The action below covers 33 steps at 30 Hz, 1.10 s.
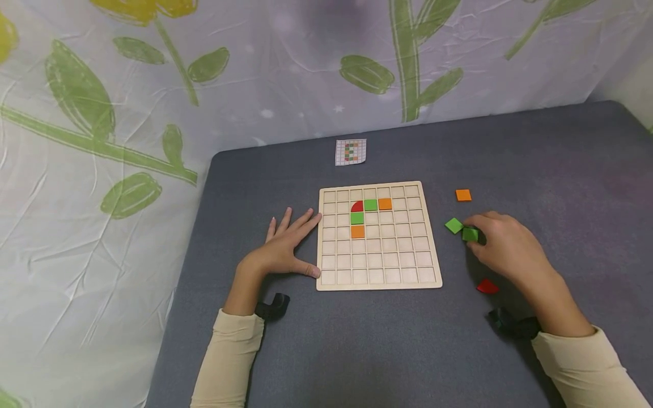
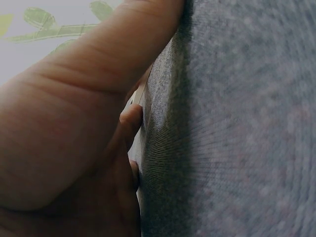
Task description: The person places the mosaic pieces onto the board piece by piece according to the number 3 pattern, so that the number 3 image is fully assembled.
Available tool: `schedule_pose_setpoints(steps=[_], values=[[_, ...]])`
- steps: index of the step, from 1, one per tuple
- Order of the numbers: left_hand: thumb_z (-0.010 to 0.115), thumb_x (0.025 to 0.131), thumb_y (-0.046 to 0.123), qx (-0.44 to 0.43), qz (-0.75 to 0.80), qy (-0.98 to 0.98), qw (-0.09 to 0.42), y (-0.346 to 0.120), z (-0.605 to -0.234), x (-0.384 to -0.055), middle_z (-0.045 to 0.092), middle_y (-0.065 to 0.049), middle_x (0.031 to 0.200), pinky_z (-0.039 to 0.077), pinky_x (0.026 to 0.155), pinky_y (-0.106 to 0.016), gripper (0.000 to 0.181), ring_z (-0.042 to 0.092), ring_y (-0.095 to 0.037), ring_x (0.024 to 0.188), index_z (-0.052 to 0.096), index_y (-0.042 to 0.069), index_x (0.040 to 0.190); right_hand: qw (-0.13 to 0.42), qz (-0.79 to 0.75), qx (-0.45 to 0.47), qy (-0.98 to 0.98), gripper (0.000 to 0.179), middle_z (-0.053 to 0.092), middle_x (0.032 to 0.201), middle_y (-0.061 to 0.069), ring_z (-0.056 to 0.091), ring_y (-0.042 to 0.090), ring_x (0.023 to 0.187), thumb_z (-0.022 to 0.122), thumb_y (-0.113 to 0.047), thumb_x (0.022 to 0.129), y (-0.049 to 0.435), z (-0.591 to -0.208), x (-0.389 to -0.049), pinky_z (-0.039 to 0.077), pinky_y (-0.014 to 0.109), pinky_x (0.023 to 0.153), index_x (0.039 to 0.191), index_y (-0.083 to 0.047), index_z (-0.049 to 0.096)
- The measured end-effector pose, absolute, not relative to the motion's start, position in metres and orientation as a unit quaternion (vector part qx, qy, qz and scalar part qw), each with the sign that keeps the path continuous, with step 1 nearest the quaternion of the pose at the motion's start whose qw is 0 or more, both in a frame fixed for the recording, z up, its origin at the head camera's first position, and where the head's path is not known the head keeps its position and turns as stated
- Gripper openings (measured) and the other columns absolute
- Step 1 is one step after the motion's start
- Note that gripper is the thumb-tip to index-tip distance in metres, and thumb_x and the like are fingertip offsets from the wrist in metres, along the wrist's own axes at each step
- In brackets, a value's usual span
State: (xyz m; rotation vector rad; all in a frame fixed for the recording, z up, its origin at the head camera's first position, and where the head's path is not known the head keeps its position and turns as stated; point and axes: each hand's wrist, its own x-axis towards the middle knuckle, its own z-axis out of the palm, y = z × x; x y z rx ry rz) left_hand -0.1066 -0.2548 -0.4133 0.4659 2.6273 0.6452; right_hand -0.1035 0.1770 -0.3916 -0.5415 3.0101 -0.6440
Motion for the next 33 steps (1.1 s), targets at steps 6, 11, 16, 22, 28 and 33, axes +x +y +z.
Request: schedule_pose_setpoints(steps=[6, 11, 16, 22, 28, 33], values=[[0.088, 0.066, 0.059, 0.167, 0.229, 0.939, 0.195, -0.2553, -0.415, -0.1073, 0.006, 0.003, 0.168, -0.016, 0.114, -0.056, 0.126, -0.018, -0.03, 0.15, 0.014, 0.029, 0.163, 0.016, -0.201, -0.16, 0.966, 0.038, 0.062, 0.115, 0.029, 0.057, 0.049, 0.104, 0.08, -0.005, 0.081, 0.18, -0.3948, -0.1061, 0.044, 0.065, 0.085, 0.115, 0.007, 0.068], [0.088, 0.065, 0.06, 0.165, 0.228, 0.94, 0.193, -0.2551, -0.4156, -0.1074, 0.006, 0.003, 0.168, -0.016, 0.114, -0.056, 0.126, -0.018, -0.029, 0.15, 0.014, 0.03, 0.163, 0.023, -0.192, -0.153, 0.969, 0.035, 0.061, 0.113, 0.03, 0.056, 0.05, 0.102, 0.08, -0.008, 0.082, 0.1819, -0.3963, -0.1071, 0.044, 0.065, 0.083, 0.11, 0.009, 0.069], [0.088, 0.064, 0.061, 0.164, 0.226, 0.941, 0.192, -0.2549, -0.4163, -0.1076, 0.007, 0.004, 0.168, -0.016, 0.114, -0.056, 0.127, -0.018, -0.029, 0.15, 0.015, 0.031, 0.163, 0.017, -0.185, -0.159, 0.97, 0.03, 0.063, 0.109, 0.028, 0.058, 0.048, 0.099, 0.08, -0.006, 0.082, 0.1798, -0.3955, -0.1067, 0.046, 0.062, 0.081, 0.106, 0.01, 0.071], [0.088, 0.064, 0.061, 0.165, 0.226, 0.941, 0.191, -0.2551, -0.4161, -0.1077, 0.007, 0.003, 0.168, -0.016, 0.114, -0.056, 0.127, -0.018, -0.029, 0.15, 0.015, 0.031, 0.163, 0.0, -0.184, -0.166, 0.969, 0.026, 0.066, 0.101, 0.024, 0.061, 0.043, 0.092, 0.08, -0.003, 0.081, 0.178, -0.3954, -0.1054, 0.048, 0.058, 0.077, 0.101, 0.01, 0.072], [0.088, 0.064, 0.06, 0.165, 0.224, 0.942, 0.19, -0.2549, -0.415, -0.1072, 0.007, 0.003, 0.168, -0.016, 0.114, -0.056, 0.127, -0.017, -0.03, 0.15, 0.014, 0.03, 0.163, -0.011, -0.189, -0.172, 0.967, 0.023, 0.066, 0.096, 0.02, 0.061, 0.038, 0.086, 0.08, -0.006, 0.08, 0.179, -0.397, -0.1062, 0.048, 0.056, 0.073, 0.095, 0.008, 0.072], [0.088, 0.064, 0.06, 0.167, 0.227, 0.94, 0.192, -0.2545, -0.4143, -0.1071, 0.007, 0.002, 0.168, -0.016, 0.114, -0.056, 0.127, -0.018, -0.03, 0.15, 0.015, 0.03, 0.163, -0.015, -0.196, -0.166, 0.966, 0.021, 0.065, 0.091, 0.017, 0.059, 0.034, 0.08, 0.078, -0.009, 0.079, 0.1817, -0.3984, -0.1063, 0.048, 0.053, 0.069, 0.091, 0.006, 0.071]])
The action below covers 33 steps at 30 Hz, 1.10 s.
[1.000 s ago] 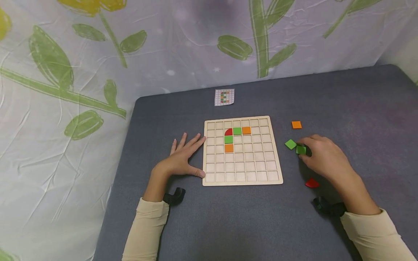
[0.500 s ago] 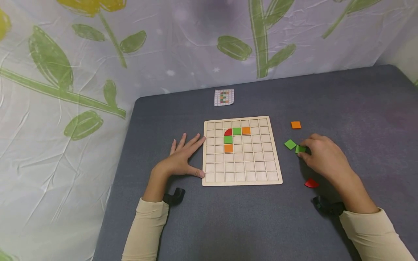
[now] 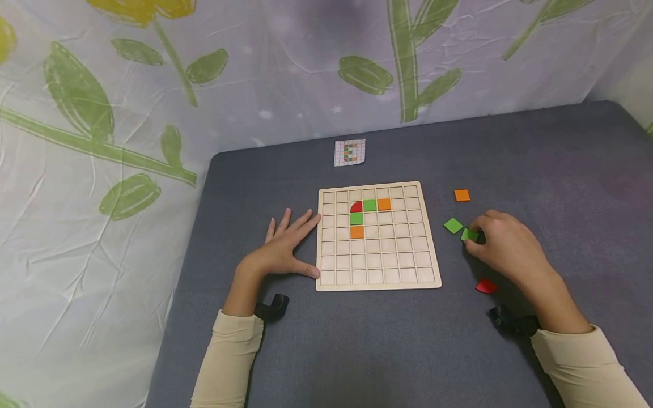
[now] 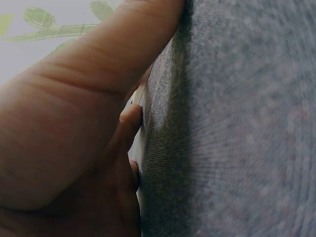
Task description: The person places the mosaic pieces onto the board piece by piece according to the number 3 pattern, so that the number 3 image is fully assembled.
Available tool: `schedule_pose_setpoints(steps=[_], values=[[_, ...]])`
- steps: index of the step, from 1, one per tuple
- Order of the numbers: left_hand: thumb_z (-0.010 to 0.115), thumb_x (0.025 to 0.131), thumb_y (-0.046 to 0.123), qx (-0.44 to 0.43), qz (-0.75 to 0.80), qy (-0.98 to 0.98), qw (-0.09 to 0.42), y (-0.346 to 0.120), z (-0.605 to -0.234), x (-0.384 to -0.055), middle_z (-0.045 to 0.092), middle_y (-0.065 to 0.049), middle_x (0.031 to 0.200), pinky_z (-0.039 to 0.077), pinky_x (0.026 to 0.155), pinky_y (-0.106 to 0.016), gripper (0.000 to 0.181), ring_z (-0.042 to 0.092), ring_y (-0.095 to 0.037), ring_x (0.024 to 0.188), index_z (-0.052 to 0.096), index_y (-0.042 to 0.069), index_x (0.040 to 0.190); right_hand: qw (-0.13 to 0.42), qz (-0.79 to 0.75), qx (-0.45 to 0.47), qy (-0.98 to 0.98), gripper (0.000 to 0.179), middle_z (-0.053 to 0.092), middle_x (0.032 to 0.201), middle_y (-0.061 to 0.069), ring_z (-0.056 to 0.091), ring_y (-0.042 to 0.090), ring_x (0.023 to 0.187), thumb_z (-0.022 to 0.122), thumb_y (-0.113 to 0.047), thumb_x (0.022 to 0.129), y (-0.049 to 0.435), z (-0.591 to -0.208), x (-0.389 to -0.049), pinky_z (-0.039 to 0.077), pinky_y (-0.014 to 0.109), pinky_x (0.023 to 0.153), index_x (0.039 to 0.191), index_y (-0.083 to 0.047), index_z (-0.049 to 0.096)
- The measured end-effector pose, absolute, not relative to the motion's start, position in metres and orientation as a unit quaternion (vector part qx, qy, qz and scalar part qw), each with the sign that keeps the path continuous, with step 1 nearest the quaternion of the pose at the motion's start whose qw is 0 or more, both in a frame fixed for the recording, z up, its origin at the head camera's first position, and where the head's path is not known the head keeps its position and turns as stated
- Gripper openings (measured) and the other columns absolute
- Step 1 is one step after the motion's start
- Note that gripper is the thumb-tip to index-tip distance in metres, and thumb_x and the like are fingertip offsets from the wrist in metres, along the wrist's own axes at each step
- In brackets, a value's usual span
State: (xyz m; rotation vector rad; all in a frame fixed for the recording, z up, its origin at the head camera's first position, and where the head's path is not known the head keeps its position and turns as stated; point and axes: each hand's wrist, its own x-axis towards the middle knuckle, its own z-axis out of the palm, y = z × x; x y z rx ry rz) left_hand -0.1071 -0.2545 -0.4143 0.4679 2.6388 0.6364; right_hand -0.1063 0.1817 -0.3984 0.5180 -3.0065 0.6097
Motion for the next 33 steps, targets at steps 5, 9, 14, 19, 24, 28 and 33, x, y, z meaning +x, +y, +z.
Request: schedule_pose_setpoints(steps=[5, 9, 14, 19, 24, 28, 33], values=[[0.088, 0.065, 0.06, 0.167, 0.226, 0.94, 0.193, -0.2548, -0.415, -0.1074, 0.006, 0.003, 0.168, -0.016, 0.114, -0.056, 0.126, -0.018, -0.03, 0.15, 0.015, 0.03, 0.163, 0.02, 0.202, 0.165, -0.965, 0.021, 0.066, 0.091, 0.018, 0.059, 0.035, 0.08, 0.076, -0.01, 0.079, 0.183, -0.3976, -0.1059, 0.048, 0.054, 0.068, 0.091, 0.006, 0.071], [0.088, 0.065, 0.06, 0.167, 0.224, 0.941, 0.192, -0.2547, -0.4152, -0.1076, 0.006, 0.003, 0.168, -0.016, 0.114, -0.056, 0.126, -0.017, -0.03, 0.15, 0.015, 0.029, 0.163, 0.018, 0.206, 0.162, -0.965, 0.02, 0.067, 0.091, 0.017, 0.06, 0.034, 0.08, 0.075, -0.01, 0.079, 0.1841, -0.3971, -0.1056, 0.048, 0.054, 0.068, 0.092, 0.005, 0.071], [0.088, 0.064, 0.06, 0.166, 0.225, 0.941, 0.192, -0.2542, -0.4152, -0.1074, 0.007, 0.002, 0.168, -0.016, 0.114, -0.056, 0.127, -0.017, -0.03, 0.15, 0.015, 0.029, 0.163, 0.013, 0.206, 0.162, -0.965, 0.02, 0.068, 0.09, 0.015, 0.06, 0.031, 0.076, 0.074, -0.01, 0.08, 0.1849, -0.3965, -0.1065, 0.048, 0.052, 0.066, 0.093, 0.005, 0.071], [0.088, 0.064, 0.06, 0.167, 0.224, 0.941, 0.19, -0.2546, -0.4153, -0.107, 0.007, 0.002, 0.168, -0.016, 0.114, -0.056, 0.127, -0.017, -0.031, 0.15, 0.015, 0.029, 0.163, 0.011, 0.203, 0.163, -0.965, 0.021, 0.068, 0.089, 0.014, 0.06, 0.03, 0.074, 0.074, -0.011, 0.08, 0.1848, -0.3958, -0.1075, 0.048, 0.052, 0.065, 0.093, 0.004, 0.071], [0.088, 0.065, 0.059, 0.167, 0.226, 0.94, 0.193, -0.2551, -0.4148, -0.1065, 0.007, 0.002, 0.168, -0.017, 0.114, -0.056, 0.126, -0.017, -0.03, 0.15, 0.015, 0.029, 0.163, 0.003, 0.205, 0.162, -0.965, 0.02, 0.067, 0.088, 0.014, 0.06, 0.03, 0.076, 0.074, -0.011, 0.08, 0.183, -0.3943, -0.1078, 0.048, 0.052, 0.067, 0.094, 0.004, 0.071], [0.088, 0.065, 0.06, 0.167, 0.227, 0.94, 0.193, -0.2549, -0.4142, -0.1066, 0.007, 0.002, 0.168, -0.017, 0.114, -0.056, 0.126, -0.017, -0.03, 0.15, 0.015, 0.029, 0.163, -0.002, 0.208, 0.165, -0.964, 0.021, 0.067, 0.088, 0.015, 0.06, 0.03, 0.077, 0.074, -0.01, 0.08, 0.1806, -0.3928, -0.1079, 0.048, 0.052, 0.069, 0.095, 0.005, 0.071], [0.088, 0.065, 0.06, 0.167, 0.226, 0.94, 0.192, -0.2544, -0.4139, -0.1069, 0.007, 0.002, 0.168, -0.017, 0.114, -0.056, 0.126, -0.017, -0.03, 0.15, 0.015, 0.03, 0.163, -0.004, 0.208, 0.169, -0.963, 0.022, 0.068, 0.09, 0.016, 0.06, 0.031, 0.078, 0.074, -0.009, 0.081, 0.1786, -0.3915, -0.1076, 0.049, 0.052, 0.069, 0.096, 0.006, 0.071]])
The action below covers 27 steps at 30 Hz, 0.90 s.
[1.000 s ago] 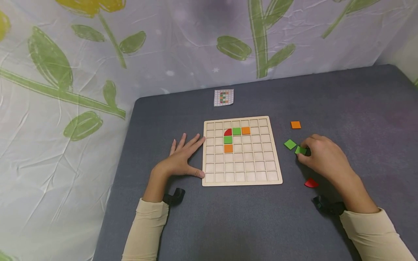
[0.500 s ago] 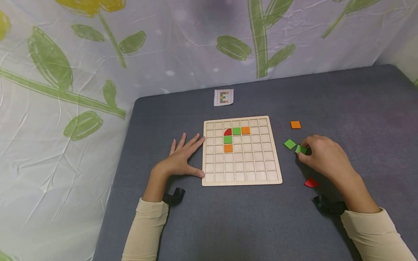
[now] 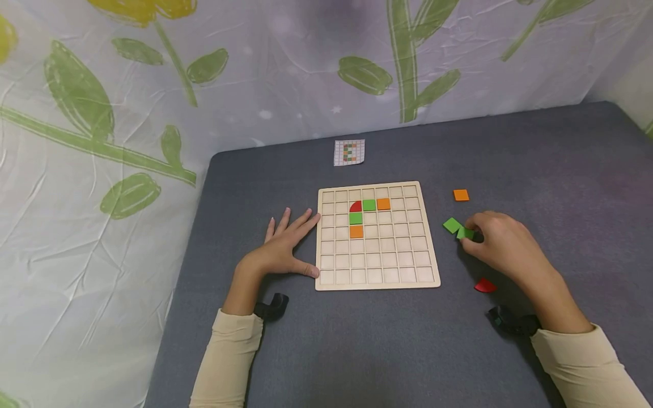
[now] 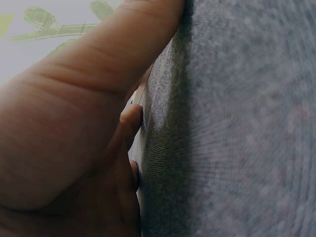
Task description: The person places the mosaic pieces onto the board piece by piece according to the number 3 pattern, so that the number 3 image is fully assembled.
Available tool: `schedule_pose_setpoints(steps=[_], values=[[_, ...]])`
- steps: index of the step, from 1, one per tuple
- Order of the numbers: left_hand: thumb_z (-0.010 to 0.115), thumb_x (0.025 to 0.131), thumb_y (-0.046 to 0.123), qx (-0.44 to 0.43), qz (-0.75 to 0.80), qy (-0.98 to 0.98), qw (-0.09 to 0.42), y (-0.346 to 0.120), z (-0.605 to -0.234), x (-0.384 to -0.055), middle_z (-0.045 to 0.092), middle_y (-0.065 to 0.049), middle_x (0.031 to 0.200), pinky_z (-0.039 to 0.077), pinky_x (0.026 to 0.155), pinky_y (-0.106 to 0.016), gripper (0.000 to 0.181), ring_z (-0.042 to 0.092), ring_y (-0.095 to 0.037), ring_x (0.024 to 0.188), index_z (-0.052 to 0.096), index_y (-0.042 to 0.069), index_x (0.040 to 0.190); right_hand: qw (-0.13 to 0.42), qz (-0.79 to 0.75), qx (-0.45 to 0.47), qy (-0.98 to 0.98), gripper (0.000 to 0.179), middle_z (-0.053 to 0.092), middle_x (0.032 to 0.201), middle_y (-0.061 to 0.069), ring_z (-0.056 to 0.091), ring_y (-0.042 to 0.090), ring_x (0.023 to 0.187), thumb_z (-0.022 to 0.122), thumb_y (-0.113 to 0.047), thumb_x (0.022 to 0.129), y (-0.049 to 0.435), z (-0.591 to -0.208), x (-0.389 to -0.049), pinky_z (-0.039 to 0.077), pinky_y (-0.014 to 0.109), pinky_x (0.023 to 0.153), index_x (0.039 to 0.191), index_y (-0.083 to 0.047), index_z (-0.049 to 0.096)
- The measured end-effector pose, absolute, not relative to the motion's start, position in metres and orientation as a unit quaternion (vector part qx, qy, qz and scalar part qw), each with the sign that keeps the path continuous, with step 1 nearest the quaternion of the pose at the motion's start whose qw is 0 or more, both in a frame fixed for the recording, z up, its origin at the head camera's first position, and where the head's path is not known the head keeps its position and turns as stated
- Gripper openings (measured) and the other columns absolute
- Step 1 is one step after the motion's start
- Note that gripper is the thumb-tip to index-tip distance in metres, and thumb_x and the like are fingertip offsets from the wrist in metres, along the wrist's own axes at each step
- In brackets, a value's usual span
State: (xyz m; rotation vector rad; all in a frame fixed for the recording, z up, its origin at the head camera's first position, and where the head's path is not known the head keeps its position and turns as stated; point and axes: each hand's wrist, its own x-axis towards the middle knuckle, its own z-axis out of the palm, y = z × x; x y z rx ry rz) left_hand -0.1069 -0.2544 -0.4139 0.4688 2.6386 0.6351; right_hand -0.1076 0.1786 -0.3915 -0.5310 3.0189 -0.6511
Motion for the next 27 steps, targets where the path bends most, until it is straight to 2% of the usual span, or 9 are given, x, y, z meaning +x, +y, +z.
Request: schedule_pose_setpoints(steps=[17, 27], values=[[0.088, 0.064, 0.061, 0.167, 0.226, 0.94, 0.192, -0.256, -0.416, -0.107, 0.007, 0.002, 0.168, -0.017, 0.114, -0.056, 0.127, -0.018, -0.03, 0.15, 0.014, 0.03, 0.163, 0.011, -0.223, -0.195, 0.955, 0.019, 0.069, 0.093, 0.015, 0.06, 0.03, 0.082, 0.075, -0.009, 0.082, 0.168, -0.388, -0.108, 0.049, 0.05, 0.07, 0.097, 0.003, 0.071], [0.088, 0.063, 0.063, 0.168, 0.231, 0.939, 0.193, -0.256, -0.417, -0.107, 0.006, 0.003, 0.168, -0.017, 0.114, -0.056, 0.128, -0.019, -0.029, 0.15, 0.014, 0.031, 0.163, 0.015, -0.214, -0.198, 0.956, 0.021, 0.069, 0.091, 0.014, 0.06, 0.029, 0.079, 0.077, -0.01, 0.082, 0.164, -0.387, -0.11, 0.049, 0.05, 0.068, 0.097, 0.004, 0.071]])
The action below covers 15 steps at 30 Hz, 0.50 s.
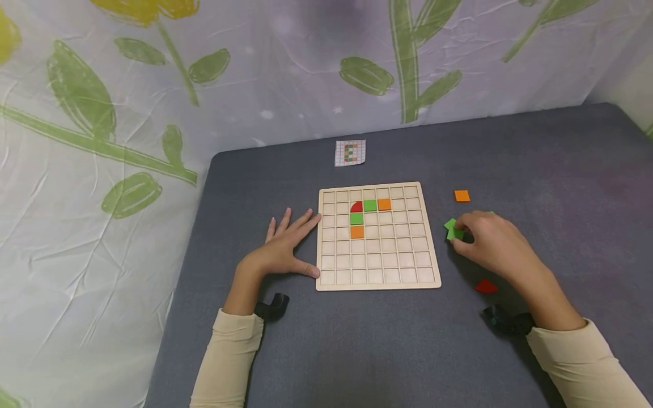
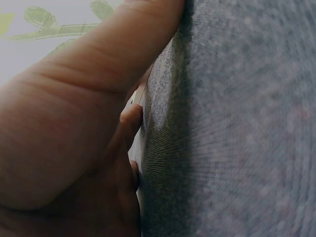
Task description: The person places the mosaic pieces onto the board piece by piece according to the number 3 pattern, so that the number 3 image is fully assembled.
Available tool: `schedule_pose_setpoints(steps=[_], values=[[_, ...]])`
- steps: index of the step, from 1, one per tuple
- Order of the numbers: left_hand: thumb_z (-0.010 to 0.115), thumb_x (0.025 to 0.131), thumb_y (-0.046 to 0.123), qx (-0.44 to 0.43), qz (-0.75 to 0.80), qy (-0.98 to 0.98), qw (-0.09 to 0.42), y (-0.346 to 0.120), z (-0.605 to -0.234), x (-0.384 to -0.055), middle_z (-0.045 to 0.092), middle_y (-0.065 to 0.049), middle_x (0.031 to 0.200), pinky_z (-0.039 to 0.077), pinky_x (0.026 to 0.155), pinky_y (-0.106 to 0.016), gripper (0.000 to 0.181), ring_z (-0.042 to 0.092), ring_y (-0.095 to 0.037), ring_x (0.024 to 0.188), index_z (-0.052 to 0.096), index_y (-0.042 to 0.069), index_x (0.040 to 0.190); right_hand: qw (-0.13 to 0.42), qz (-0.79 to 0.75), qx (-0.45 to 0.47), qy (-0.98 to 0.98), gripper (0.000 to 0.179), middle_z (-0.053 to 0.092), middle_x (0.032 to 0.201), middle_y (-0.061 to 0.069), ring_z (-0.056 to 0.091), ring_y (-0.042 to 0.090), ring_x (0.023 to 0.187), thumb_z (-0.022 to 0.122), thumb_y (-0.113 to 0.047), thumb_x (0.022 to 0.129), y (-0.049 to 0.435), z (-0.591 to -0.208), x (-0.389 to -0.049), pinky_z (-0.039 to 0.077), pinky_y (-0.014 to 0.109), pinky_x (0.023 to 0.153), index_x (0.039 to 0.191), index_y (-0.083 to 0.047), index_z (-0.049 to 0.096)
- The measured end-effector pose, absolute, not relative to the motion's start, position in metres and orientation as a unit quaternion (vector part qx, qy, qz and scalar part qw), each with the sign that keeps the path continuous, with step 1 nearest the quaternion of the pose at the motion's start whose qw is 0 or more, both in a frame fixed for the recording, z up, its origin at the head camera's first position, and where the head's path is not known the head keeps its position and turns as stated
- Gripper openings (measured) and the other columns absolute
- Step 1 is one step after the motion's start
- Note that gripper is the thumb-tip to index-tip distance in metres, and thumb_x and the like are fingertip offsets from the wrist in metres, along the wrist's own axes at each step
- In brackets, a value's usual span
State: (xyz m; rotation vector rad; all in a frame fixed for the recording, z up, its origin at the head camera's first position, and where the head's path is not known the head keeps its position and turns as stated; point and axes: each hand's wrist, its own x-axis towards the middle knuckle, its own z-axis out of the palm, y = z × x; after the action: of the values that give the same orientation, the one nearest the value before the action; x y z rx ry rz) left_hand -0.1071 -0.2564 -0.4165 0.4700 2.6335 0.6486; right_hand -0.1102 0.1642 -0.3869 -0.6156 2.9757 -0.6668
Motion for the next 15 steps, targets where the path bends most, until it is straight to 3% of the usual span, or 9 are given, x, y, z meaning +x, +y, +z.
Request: schedule_pose_setpoints(steps=[15], values=[[0.088, 0.065, 0.06, 0.166, 0.233, 0.938, 0.194, -0.2559, -0.4165, -0.1072, 0.007, 0.003, 0.168, -0.017, 0.114, -0.056, 0.126, -0.018, -0.029, 0.15, 0.015, 0.03, 0.163, 0.001, -0.213, -0.227, 0.95, 0.017, 0.07, 0.09, 0.011, 0.062, 0.025, 0.077, 0.077, -0.009, 0.083, 0.1541, -0.383, -0.1127, 0.051, 0.049, 0.07, 0.095, 0.002, 0.073]])
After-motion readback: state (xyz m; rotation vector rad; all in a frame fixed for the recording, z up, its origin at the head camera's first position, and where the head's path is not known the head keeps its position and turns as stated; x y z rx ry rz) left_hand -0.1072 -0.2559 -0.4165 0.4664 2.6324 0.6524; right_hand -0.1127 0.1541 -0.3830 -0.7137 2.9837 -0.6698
